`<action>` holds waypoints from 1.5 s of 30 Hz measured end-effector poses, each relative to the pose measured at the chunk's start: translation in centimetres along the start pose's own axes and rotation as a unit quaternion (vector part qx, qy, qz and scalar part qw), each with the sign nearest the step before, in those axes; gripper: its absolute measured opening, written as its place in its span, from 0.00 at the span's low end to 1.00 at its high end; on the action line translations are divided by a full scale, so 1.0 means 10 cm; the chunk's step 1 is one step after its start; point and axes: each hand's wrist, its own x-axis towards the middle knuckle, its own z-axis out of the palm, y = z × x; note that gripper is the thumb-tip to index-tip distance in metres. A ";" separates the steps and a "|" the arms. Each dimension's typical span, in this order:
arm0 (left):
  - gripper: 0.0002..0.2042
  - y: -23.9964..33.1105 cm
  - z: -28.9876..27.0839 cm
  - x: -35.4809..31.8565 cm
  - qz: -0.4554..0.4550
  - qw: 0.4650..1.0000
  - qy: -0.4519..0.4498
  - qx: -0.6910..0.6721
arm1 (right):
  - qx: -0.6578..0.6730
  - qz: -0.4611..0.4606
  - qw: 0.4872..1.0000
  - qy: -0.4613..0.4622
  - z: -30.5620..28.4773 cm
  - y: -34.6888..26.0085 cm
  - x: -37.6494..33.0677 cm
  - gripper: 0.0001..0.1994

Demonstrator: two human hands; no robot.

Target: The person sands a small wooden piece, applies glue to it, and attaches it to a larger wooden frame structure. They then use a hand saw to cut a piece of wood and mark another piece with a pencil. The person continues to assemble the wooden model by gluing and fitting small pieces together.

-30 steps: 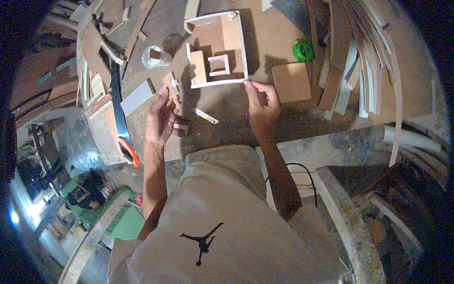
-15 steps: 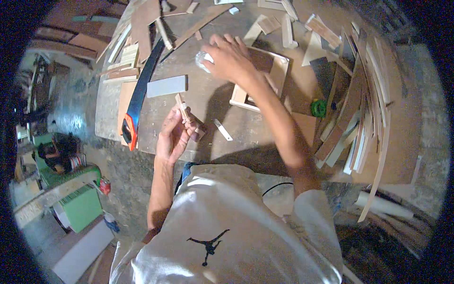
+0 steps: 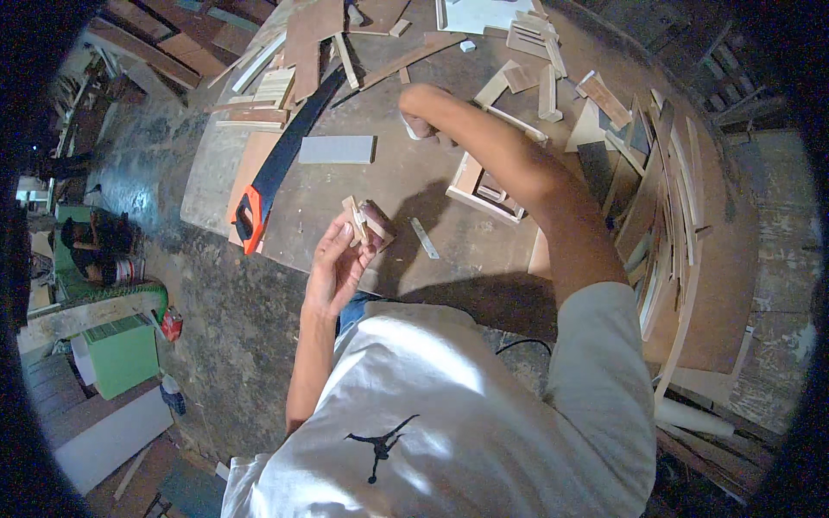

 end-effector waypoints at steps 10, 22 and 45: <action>0.13 0.01 -0.04 -0.01 0.024 0.999 -0.025 0.012 | -0.127 -0.122 0.954 0.241 0.23 -0.05 -0.36 0.17; 0.13 0.04 0.12 0.06 0.013 0.998 -0.047 0.031 | -0.147 -0.137 0.948 0.247 0.11 -0.14 -0.16 0.19; 0.15 0.36 0.44 0.00 0.086 0.996 -0.005 0.036 | 0.519 -0.629 0.371 0.444 1.87 0.32 -1.80 0.10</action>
